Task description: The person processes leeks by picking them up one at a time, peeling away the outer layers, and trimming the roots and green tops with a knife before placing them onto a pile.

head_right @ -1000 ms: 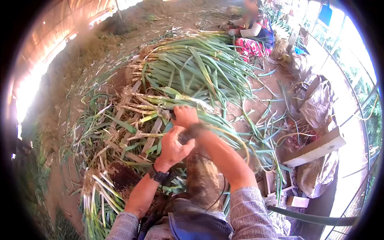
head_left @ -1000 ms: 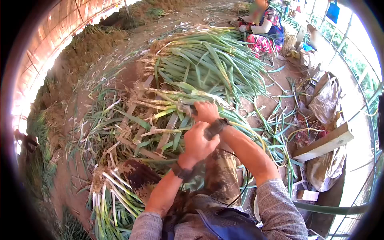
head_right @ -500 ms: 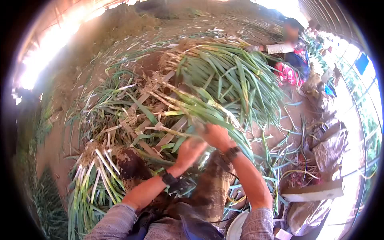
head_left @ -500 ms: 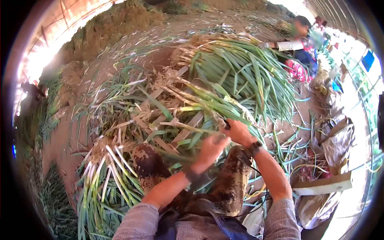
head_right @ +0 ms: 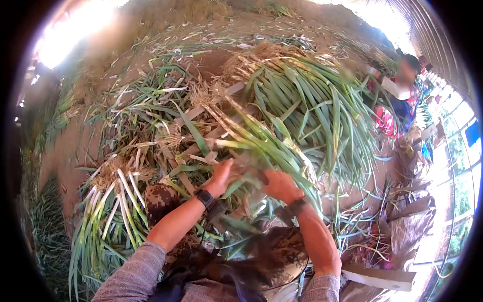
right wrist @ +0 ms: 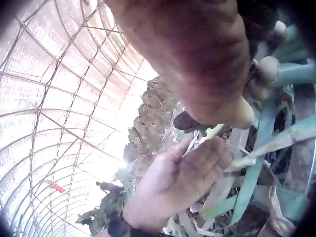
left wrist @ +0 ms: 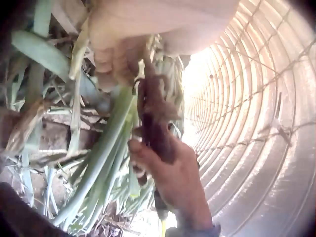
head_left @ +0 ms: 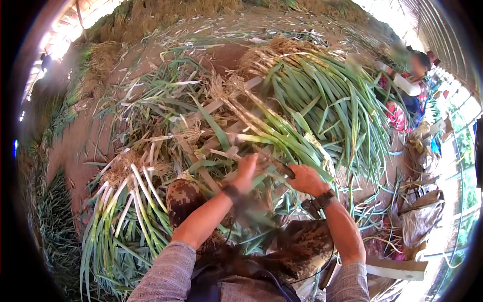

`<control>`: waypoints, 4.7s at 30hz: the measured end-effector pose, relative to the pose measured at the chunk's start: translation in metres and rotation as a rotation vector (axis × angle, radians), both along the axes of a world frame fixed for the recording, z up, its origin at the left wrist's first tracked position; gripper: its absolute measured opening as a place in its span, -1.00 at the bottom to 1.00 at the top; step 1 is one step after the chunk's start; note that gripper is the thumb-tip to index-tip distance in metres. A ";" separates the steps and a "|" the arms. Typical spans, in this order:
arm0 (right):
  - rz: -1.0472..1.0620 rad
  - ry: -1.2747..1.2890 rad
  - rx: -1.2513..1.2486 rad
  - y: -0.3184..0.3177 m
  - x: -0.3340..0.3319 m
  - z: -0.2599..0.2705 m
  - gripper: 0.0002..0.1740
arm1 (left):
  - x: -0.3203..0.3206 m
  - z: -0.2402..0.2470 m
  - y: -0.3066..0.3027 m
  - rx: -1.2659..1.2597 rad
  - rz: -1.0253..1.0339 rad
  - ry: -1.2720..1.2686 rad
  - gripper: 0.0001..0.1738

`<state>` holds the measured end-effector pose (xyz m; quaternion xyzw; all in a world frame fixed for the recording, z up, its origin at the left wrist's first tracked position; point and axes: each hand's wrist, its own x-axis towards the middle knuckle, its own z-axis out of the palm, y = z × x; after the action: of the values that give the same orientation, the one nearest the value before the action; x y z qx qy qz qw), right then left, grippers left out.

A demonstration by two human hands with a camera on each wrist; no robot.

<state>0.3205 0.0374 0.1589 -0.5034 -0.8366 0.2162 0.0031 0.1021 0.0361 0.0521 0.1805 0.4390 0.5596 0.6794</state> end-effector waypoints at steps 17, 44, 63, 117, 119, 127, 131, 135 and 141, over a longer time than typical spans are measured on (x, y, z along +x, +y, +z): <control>-0.130 0.265 -0.141 0.008 0.004 -0.019 -0.49 | -0.021 -0.097 0.090 0.005 0.231 -0.390 -0.66; -0.296 0.425 0.208 -0.033 0.036 0.037 -0.49 | -0.112 0.285 0.045 0.847 0.177 0.135 -0.69; 0.032 0.387 0.298 -0.046 -0.004 0.039 -0.61 | -0.138 0.143 0.057 0.342 0.021 0.008 -0.72; -0.190 0.454 0.403 -0.002 -0.088 0.033 -0.58 | -0.093 0.096 0.029 0.284 0.017 -0.179 -0.67; -0.097 0.517 0.449 0.000 -0.089 0.037 -0.62 | -0.091 0.099 0.027 0.169 0.090 -0.242 -0.65; -0.150 0.542 0.380 0.012 -0.096 0.049 -0.55 | -0.093 0.105 0.020 0.183 0.073 -0.147 -0.65; -0.146 0.539 0.346 0.014 -0.099 0.059 -0.53 | -0.094 0.109 0.018 0.140 0.102 -0.167 -0.61; -0.164 0.507 0.348 0.017 -0.096 0.056 -0.51 | -0.095 0.108 0.015 0.184 0.041 -0.142 -0.58; -0.085 0.426 0.261 0.010 -0.082 0.051 -0.48 | -0.101 0.104 0.025 0.247 0.075 -0.116 -0.59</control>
<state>0.2386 0.0476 0.2101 -0.4767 -0.8158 0.2074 0.2534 0.0008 0.0608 0.1557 0.2137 0.3333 0.6439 0.6547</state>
